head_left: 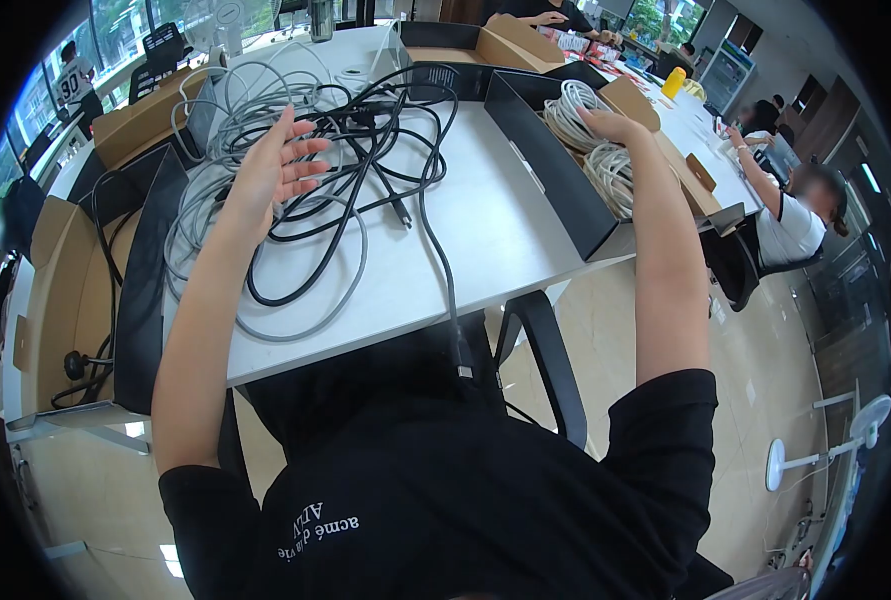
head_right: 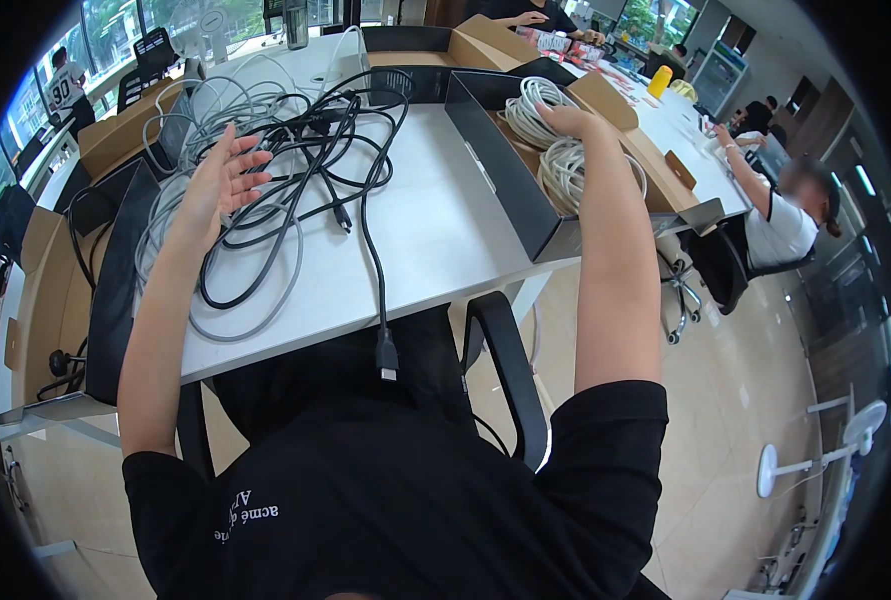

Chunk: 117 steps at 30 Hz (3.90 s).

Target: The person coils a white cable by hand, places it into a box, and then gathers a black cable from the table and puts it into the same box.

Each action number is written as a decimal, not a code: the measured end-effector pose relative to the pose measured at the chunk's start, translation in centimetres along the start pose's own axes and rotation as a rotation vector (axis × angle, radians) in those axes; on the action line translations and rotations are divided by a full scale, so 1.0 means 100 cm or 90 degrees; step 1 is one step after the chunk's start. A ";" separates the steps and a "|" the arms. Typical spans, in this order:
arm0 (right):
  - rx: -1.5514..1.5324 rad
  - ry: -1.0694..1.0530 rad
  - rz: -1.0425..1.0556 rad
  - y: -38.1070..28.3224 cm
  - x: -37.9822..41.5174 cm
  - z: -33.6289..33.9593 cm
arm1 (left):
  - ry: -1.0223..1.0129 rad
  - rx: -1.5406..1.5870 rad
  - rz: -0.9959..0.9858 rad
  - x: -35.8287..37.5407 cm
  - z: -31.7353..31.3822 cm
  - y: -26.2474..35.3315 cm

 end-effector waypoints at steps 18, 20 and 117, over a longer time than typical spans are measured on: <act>0.145 0.219 0.076 -0.030 0.002 -0.017 | -0.003 0.009 -0.014 -0.003 0.000 -0.002; 0.136 0.181 0.044 -0.031 0.000 -0.018 | -0.008 0.005 -0.015 -0.001 0.000 -0.002; -0.407 0.069 0.780 -0.335 0.171 0.062 | -0.169 -0.457 -0.371 -0.003 0.026 0.150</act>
Point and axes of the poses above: each hand's wrist, its own x-axis away from the middle knuckle, its own z-axis out of the back of the hand, y = z × x, the point moved 2 cm from there along -x, towards the middle knuckle, and after that the axes turned 7 degrees about -x, right-handed, at the moved point
